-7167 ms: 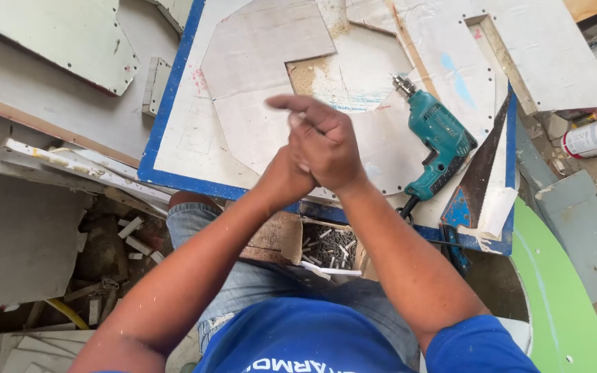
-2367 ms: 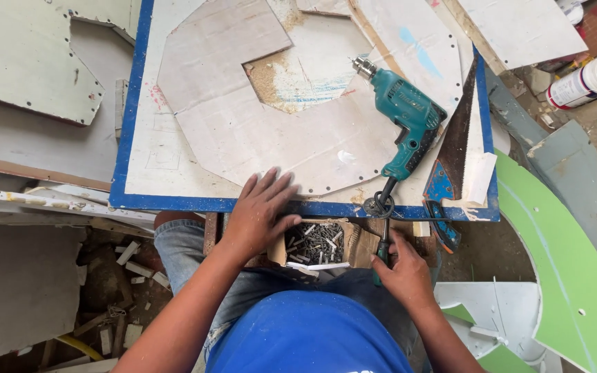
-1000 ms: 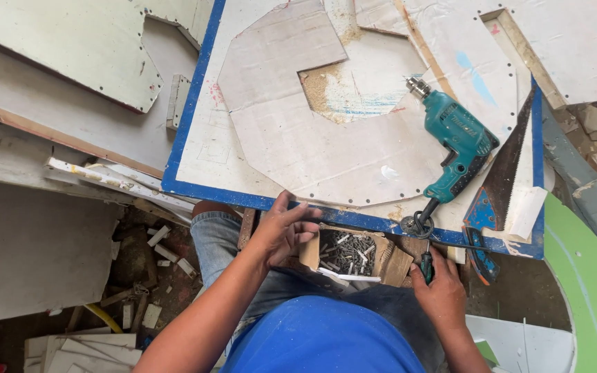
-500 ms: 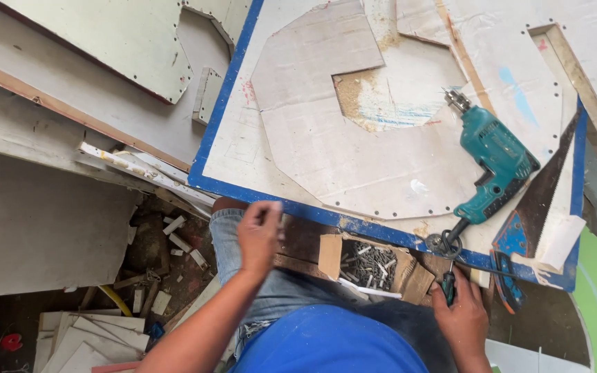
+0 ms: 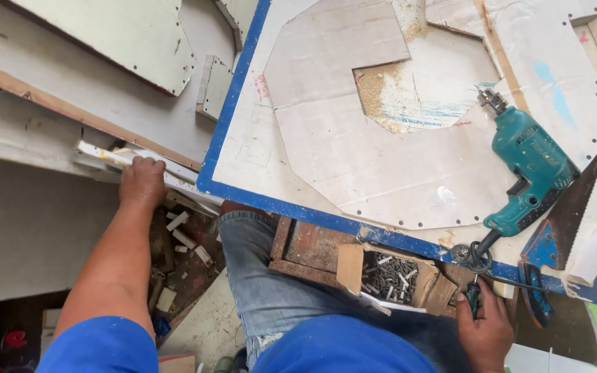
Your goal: Assembling a wooden or composite structure by aligning pieces and fastening them with a power drill and screws.
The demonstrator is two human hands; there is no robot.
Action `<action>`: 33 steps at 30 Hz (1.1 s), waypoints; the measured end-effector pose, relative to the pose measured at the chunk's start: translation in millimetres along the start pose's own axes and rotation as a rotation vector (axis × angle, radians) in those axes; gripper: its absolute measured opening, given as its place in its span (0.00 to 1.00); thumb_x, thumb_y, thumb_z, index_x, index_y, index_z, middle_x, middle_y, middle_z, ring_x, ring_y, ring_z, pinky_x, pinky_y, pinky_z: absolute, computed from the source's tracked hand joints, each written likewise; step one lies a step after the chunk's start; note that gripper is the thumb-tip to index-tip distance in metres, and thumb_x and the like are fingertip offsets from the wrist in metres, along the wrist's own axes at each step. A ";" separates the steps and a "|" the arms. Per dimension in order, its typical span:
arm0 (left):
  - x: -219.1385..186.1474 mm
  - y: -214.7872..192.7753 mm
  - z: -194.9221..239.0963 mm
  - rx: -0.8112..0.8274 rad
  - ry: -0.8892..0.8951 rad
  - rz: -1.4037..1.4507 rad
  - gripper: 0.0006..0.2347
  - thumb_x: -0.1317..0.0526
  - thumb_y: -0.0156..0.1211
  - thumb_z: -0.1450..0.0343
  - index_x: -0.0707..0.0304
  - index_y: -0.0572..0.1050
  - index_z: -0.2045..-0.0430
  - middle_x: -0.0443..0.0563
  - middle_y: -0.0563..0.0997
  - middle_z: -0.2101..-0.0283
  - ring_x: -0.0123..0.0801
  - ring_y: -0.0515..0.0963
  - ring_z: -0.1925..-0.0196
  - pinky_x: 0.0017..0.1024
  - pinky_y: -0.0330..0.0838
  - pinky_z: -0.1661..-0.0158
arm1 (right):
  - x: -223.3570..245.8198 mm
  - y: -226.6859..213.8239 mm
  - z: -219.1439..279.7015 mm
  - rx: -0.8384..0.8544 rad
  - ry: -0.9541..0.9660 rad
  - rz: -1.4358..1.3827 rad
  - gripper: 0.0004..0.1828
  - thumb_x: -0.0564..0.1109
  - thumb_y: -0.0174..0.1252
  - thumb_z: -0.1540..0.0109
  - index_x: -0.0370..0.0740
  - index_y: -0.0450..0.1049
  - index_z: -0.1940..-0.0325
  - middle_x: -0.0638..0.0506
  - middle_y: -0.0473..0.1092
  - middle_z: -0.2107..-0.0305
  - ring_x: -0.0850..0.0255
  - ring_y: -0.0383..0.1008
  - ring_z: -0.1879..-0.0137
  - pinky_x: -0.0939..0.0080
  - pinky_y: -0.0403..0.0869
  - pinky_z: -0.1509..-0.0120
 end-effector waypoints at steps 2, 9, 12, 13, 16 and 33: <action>-17.6 5.1 -23.7 -0.037 0.178 -0.133 0.15 0.68 0.59 0.34 0.56 0.76 0.53 0.56 0.76 0.50 0.55 0.71 0.45 0.45 0.71 0.47 | -6.2 4.5 1.0 -0.012 0.029 0.002 0.36 0.61 0.58 0.36 0.50 0.73 0.24 0.51 0.74 0.52 0.53 0.74 0.57 0.50 0.72 0.42; -36.9 75.8 -85.2 0.020 0.293 -0.490 0.14 0.62 0.45 0.27 0.45 0.74 0.49 0.49 0.80 0.47 0.42 0.75 0.41 0.42 0.66 0.42 | -29.3 10.6 8.6 -0.058 0.063 0.073 0.36 0.62 0.58 0.37 0.53 0.74 0.24 0.51 0.75 0.47 0.48 0.76 0.52 0.47 0.74 0.44; -35.0 92.6 -98.5 0.081 0.305 -0.459 0.15 0.63 0.46 0.28 0.47 0.75 0.50 0.50 0.81 0.49 0.44 0.77 0.43 0.42 0.69 0.47 | -8.8 4.6 14.6 -0.167 -0.011 0.058 0.34 0.56 0.63 0.36 0.47 0.78 0.26 0.49 0.77 0.48 0.52 0.77 0.57 0.53 0.74 0.47; -38.0 96.2 -102.7 0.063 0.312 -0.418 0.13 0.62 0.47 0.29 0.47 0.78 0.55 0.50 0.83 0.53 0.44 0.78 0.46 0.42 0.71 0.51 | -5.8 1.0 16.8 -0.183 0.003 0.072 0.34 0.55 0.64 0.37 0.46 0.79 0.27 0.48 0.78 0.49 0.53 0.77 0.59 0.55 0.75 0.48; -48.7 98.5 -100.3 0.187 0.270 -0.427 0.14 0.62 0.49 0.28 0.45 0.78 0.52 0.47 0.83 0.51 0.41 0.77 0.43 0.38 0.70 0.48 | -27.8 16.7 -2.8 0.124 0.213 0.113 0.37 0.64 0.54 0.39 0.56 0.73 0.25 0.41 0.76 0.42 0.43 0.75 0.37 0.46 0.71 0.36; -90.6 96.0 -90.2 0.370 0.308 -0.657 0.14 0.54 0.48 0.25 0.40 0.77 0.47 0.43 0.76 0.42 0.39 0.74 0.41 0.41 0.65 0.45 | -9.2 24.4 2.6 0.077 0.214 0.053 0.38 0.58 0.57 0.36 0.44 0.72 0.23 0.34 0.73 0.41 0.39 0.72 0.34 0.44 0.72 0.34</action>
Point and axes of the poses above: each hand's wrist, its own z-axis away from the middle knuckle, its own y-axis out of the palm, x = y × z, the point moved 10 cm from there along -z, towards the middle knuckle
